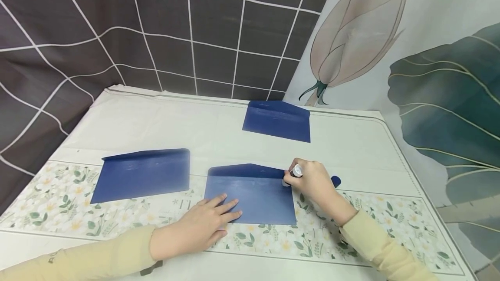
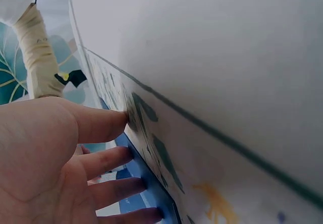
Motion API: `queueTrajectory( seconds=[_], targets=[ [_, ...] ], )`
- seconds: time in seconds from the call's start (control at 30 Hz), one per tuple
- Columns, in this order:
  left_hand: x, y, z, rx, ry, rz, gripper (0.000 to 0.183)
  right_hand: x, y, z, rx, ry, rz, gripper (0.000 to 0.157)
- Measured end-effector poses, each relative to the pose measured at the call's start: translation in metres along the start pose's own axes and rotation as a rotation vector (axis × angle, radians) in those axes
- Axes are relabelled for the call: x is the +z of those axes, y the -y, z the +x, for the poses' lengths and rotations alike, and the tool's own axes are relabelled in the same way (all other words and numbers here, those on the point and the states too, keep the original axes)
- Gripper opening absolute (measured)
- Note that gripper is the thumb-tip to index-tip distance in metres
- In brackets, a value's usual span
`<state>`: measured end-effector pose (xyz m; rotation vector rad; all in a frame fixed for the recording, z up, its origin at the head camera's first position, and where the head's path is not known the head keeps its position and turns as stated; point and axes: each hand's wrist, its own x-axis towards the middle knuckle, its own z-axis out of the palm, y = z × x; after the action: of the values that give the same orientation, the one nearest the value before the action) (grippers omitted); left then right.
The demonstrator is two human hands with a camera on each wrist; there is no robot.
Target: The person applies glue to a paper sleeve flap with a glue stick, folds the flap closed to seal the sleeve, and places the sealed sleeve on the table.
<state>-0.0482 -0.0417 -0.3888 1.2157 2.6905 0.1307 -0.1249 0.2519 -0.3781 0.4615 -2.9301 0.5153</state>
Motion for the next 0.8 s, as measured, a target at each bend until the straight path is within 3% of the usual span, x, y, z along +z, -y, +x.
queueTrajectory(
  seconds=[0.33,0.7,0.8],
  targets=[
    [-0.004,0.005,0.007,0.043,-0.034,-0.001,0.044,-0.002,-0.009,-0.01,0.004,-0.04,0.042,0.008],
    [-0.005,0.005,0.009,0.048,-0.036,-0.003,0.045,-0.003,-0.006,-0.021,-0.108,-0.065,-0.022,0.008],
    [-0.006,0.005,0.01,0.055,-0.04,-0.018,0.045,-0.007,-0.012,-0.02,-0.088,-0.042,0.041,0.007]
  ],
)
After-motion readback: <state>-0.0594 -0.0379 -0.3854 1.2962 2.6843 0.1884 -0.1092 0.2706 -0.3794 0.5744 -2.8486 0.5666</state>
